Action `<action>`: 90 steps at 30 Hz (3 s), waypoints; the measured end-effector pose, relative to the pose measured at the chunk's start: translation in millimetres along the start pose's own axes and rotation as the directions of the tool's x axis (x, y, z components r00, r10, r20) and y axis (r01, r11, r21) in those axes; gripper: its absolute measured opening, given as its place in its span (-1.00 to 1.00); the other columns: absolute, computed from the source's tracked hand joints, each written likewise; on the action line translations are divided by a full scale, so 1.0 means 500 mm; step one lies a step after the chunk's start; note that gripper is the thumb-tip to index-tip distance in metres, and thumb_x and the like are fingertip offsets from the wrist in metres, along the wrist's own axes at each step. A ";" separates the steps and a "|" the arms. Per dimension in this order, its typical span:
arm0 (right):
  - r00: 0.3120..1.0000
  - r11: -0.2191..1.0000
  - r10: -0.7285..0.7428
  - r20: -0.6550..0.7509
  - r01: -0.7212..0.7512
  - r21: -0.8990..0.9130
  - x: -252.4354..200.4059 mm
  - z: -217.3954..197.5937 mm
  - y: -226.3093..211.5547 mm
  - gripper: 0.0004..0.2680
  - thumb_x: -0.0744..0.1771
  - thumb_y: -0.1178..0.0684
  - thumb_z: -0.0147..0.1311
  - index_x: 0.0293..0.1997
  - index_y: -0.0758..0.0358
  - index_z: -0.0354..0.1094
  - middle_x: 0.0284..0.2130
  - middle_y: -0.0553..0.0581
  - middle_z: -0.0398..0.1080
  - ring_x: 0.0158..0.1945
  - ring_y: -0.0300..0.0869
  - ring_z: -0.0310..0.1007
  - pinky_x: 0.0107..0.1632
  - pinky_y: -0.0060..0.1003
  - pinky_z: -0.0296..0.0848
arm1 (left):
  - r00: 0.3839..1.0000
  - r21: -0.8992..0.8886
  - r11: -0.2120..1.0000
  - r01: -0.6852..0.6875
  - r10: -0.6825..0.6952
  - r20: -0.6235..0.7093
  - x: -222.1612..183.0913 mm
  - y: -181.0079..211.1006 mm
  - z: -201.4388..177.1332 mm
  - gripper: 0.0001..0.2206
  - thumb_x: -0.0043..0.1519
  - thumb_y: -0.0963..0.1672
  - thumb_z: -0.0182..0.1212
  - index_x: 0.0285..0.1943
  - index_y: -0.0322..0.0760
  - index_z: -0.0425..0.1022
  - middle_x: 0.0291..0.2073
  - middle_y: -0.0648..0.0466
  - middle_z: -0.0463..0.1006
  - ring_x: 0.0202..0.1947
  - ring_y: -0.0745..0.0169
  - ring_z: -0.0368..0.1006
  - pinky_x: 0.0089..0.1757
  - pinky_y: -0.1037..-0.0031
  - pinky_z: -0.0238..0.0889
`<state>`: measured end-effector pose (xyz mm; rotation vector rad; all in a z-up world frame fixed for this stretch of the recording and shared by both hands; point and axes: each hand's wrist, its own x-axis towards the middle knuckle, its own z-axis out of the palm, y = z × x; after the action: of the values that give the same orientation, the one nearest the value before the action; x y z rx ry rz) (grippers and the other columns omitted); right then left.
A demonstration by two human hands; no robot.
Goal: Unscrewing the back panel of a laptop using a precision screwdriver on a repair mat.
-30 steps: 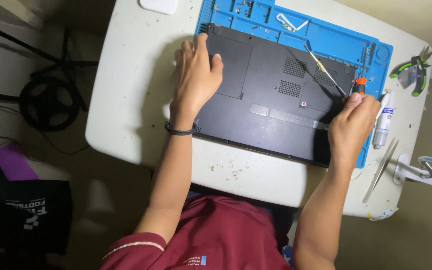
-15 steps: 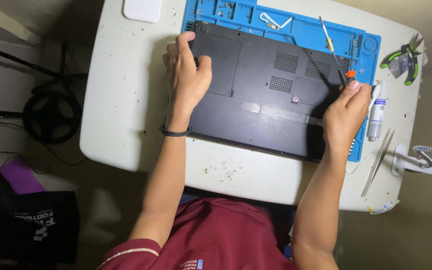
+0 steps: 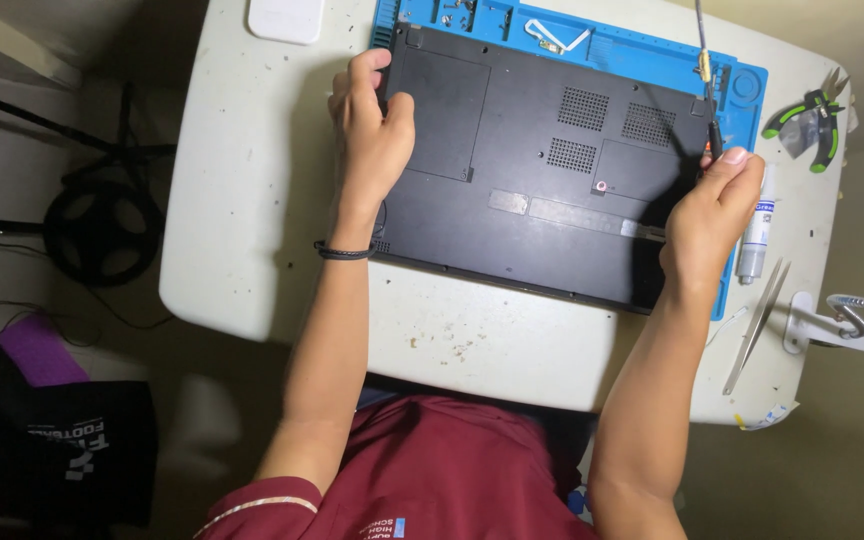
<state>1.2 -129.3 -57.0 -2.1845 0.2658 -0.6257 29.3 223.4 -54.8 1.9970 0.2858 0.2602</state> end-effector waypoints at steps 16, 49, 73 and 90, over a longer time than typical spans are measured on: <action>0.990 0.991 0.022 0.143 -0.004 -0.130 -0.015 -0.008 -0.004 -0.73 0.51 -0.08 -0.36 -0.14 0.27 0.22 -0.21 0.15 0.41 -0.15 0.00 0.35 -0.09 -0.10 0.25 | 0.996 0.094 0.995 0.031 -0.039 0.082 -0.004 -0.012 -0.027 -0.62 0.12 -0.12 -0.09 0.16 -0.18 0.28 0.10 -0.08 0.43 0.02 -0.04 0.31 0.03 0.19 0.22; 0.955 0.973 0.211 0.210 -0.185 -0.136 0.009 -0.023 -0.026 -0.71 0.49 -0.15 -0.37 -0.08 0.26 0.22 -0.11 0.15 0.34 -0.03 -0.06 0.29 0.04 -0.15 0.22 | 0.998 0.012 1.000 -0.006 0.005 0.063 -0.035 0.045 -0.036 -0.61 0.07 -0.16 -0.11 0.13 -0.09 0.24 0.09 -0.03 0.35 0.04 -0.12 0.16 0.03 0.14 0.14; 0.975 0.979 0.072 0.209 -0.029 -0.202 0.069 0.036 0.056 -0.71 0.50 -0.09 -0.36 -0.13 0.30 0.23 -0.18 0.23 0.44 -0.08 0.12 0.37 -0.05 0.01 0.25 | 0.993 -0.077 0.997 -0.024 0.033 0.115 0.012 0.021 -0.022 -0.59 0.01 -0.13 -0.02 0.10 -0.09 0.29 0.12 0.06 0.39 0.10 0.06 0.21 0.01 0.30 0.17; 0.990 0.955 -0.065 0.126 0.098 -0.278 0.025 0.069 0.010 -0.78 0.50 0.01 -0.37 -0.14 0.35 0.11 -0.17 0.40 0.36 -0.12 0.28 0.22 -0.08 0.13 0.19 | 0.991 0.052 0.998 -0.022 0.015 0.131 -0.023 0.046 -0.021 -0.56 0.07 -0.12 -0.05 0.19 -0.05 0.22 0.02 -0.02 0.29 0.06 -0.08 0.14 -0.06 0.13 0.23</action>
<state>29.8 -114.1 -75.1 -2.5103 0.2150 -0.5289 16.9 219.0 -30.4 2.0604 0.1924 0.1339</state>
